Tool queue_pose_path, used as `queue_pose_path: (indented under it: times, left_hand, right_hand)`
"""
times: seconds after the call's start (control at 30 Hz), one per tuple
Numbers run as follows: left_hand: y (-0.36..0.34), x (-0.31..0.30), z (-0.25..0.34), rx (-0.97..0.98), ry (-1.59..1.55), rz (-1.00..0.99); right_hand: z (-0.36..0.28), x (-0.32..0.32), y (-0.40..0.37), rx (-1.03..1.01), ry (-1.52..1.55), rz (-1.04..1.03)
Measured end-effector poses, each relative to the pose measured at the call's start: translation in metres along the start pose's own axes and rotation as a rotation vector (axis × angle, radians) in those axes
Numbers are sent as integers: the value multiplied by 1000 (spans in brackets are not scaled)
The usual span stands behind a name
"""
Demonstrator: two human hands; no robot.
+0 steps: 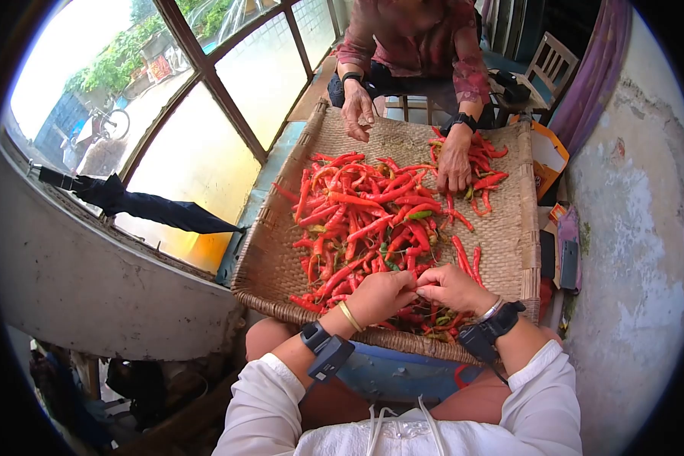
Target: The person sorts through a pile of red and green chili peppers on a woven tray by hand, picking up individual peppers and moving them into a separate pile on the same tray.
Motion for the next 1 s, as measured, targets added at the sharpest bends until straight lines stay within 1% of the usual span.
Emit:
queue_pose_path:
  times: [0.03,0.07,0.1,0.13,0.2,0.23,0.27,0.33,0.37,0.43,0.47,0.53,0.57,0.6,0.63,0.67,0.7,0.73,0.77,0.8,0.83,0.87,0.93,1.0]
  left_hand:
    - [1,-1,0,-1,0,-1]
    - [2,-3,-1,-11,-60,-11]
    - [2,-5,-3,-22,-121,-21]
    - [2,-10,1,-26,-57,-57]
    - [2,-13,-11,-76,42,-61]
    - [2,-23,-14,-77,-4,34]
    - [0,-30,-22,-153,-75,100]
    - [-3,-44,-37,-266,22,161]
    - [-2,-47,-39,-268,20,157]
    - [-3,-57,-45,-293,162,222]
    - [-3,-55,-50,-293,161,221]
    - [1,-48,-45,-111,370,202]
    - [1,-43,-49,-113,367,200]
    - [3,-37,-45,-65,416,192]
    - [4,-32,-40,-15,466,184]
    - [5,-30,-39,-16,465,183]
    - [7,-24,-43,-66,440,110]
    - [8,-17,-48,-114,414,37]
    - [10,-17,-48,-114,413,34]
    - [14,-13,-51,-126,423,-21]
    - [17,-8,-53,-138,433,-73]
    - [21,-8,-52,-138,428,-71]
    - [29,-6,-37,-41,420,-72]
    - [32,-2,-31,-20,390,-93]
  right_hand:
    - [5,-2,0,68,96,10]
    - [4,-6,-1,71,97,9]
    - [3,-13,-3,75,196,17]
    - [2,-20,-6,84,297,23]
    - [-2,-44,-15,100,420,64]
    - [1,-61,-17,65,473,131]
    - [6,-78,-20,29,524,199]
    - [16,-113,-23,-118,793,364]
    - [15,-113,-23,-114,795,365]
    - [2,-123,-34,-158,977,591]
    - [5,-121,-34,-157,978,592]
    - [22,-100,-21,7,820,446]
    - [27,-88,-14,54,741,392]
    - [32,-81,-8,59,743,390]
    - [34,-65,2,86,515,250]
    - [39,-48,10,109,286,111]
    - [33,-45,16,-57,32,151]
    - [14,-35,16,-222,-223,189]
    - [13,-27,15,-155,-194,170]
    - [14,-22,15,-152,-193,171]
    - [12,-19,15,-187,-140,193]
    - [12,-20,14,-222,-89,213]
    - [17,-19,16,-230,-101,191]
    - [22,-14,17,-201,-169,134]
Point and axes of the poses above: each hand's wrist, its own y-axis towards the middle knuckle, its own x-axis out of the palm, z = x × y, the point moved 9 cm from there along y, towards the middle knuckle, and after that the axes turned 6 degrees about y, right-handed, at the moved point
